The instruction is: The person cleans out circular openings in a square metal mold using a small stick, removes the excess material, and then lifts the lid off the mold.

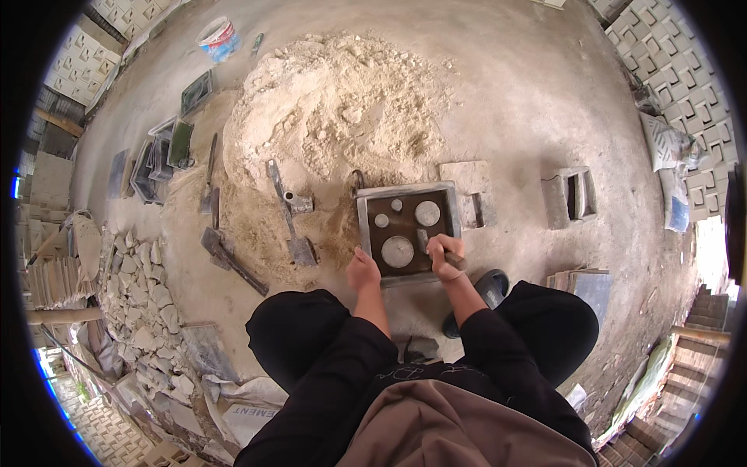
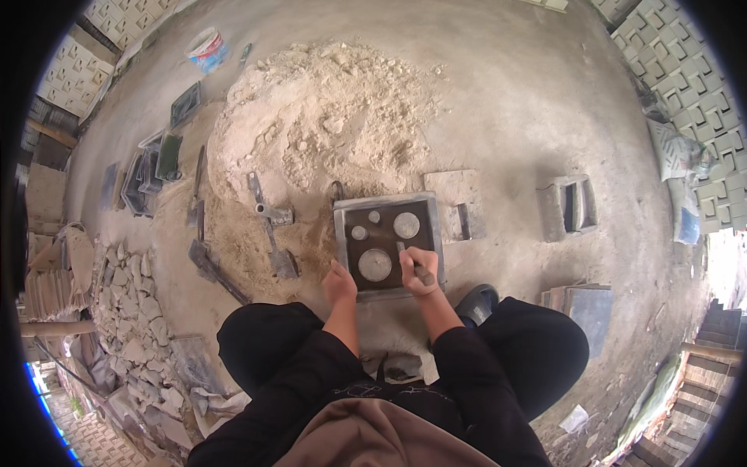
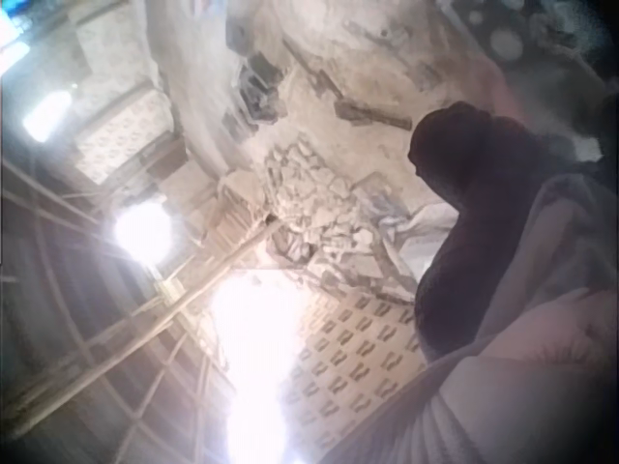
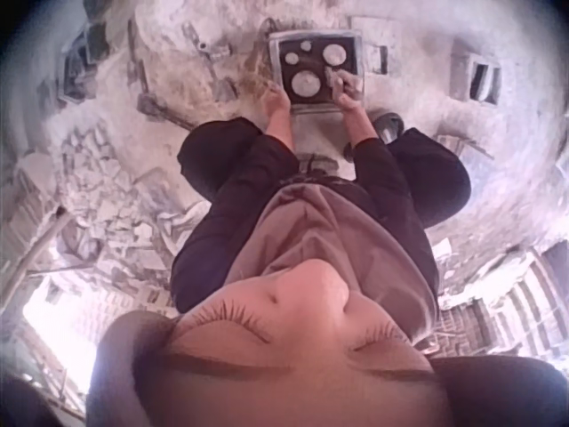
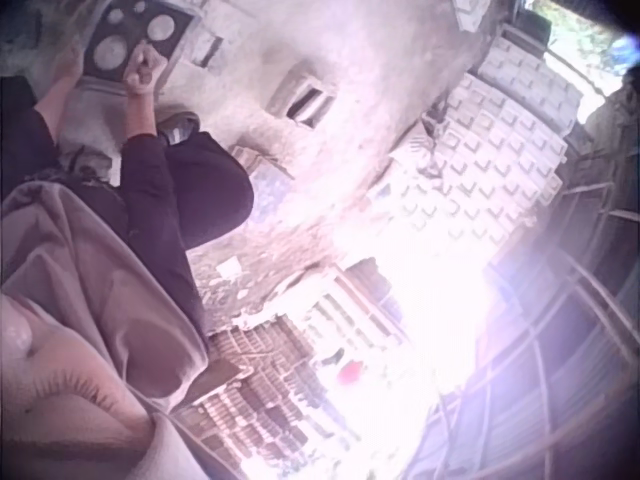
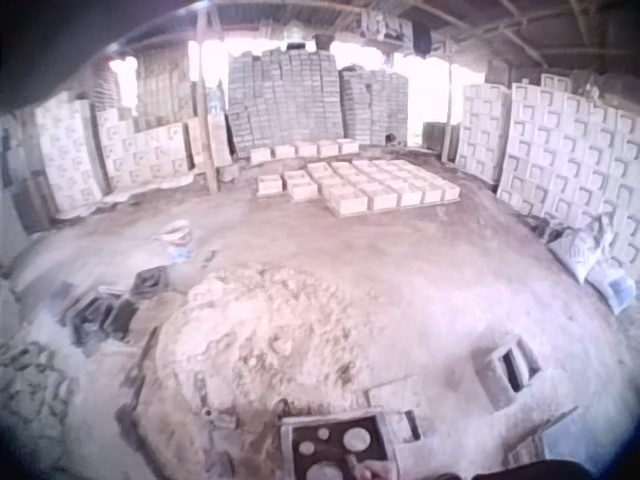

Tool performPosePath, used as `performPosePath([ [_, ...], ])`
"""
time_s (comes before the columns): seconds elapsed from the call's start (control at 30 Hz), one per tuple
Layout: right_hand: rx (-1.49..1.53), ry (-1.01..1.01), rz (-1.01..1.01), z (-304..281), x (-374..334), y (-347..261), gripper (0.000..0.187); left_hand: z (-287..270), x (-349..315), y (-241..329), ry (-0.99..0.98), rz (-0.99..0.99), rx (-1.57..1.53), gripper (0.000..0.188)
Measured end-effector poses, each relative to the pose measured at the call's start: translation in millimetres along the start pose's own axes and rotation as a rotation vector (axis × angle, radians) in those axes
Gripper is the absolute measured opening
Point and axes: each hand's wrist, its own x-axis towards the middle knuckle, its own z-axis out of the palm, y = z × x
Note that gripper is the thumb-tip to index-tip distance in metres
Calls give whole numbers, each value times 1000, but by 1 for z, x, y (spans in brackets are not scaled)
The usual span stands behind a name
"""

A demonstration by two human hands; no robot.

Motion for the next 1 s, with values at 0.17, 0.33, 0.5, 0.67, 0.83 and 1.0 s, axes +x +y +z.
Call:
performPosePath([
  [0.17, 223, 32, 158, 6, 14, -37, 35, -4, 2, 1, -24, -9, 25, 55],
  [0.33, 37, -14, 19, 10, 8, -2, 37, -1, -1, 6, -17, 12, -28, 55],
  [0.5, 128, 44, 115, 18, 31, -35, 31, -3, -2, 2, 24, 25, -16, 55],
  [0.67, 15, -5, 35, 13, 24, -23, 31, 0, -3, 2, 9, 49, -30, 55],
  [0.83, 329, 60, 283, 14, 38, -28, 32, -3, -2, 4, 26, 22, -25, 55],
  [1.0, 282, -13, 77, 19, 31, -20, 33, 0, 1, 2, 26, 41, -5, 55],
])
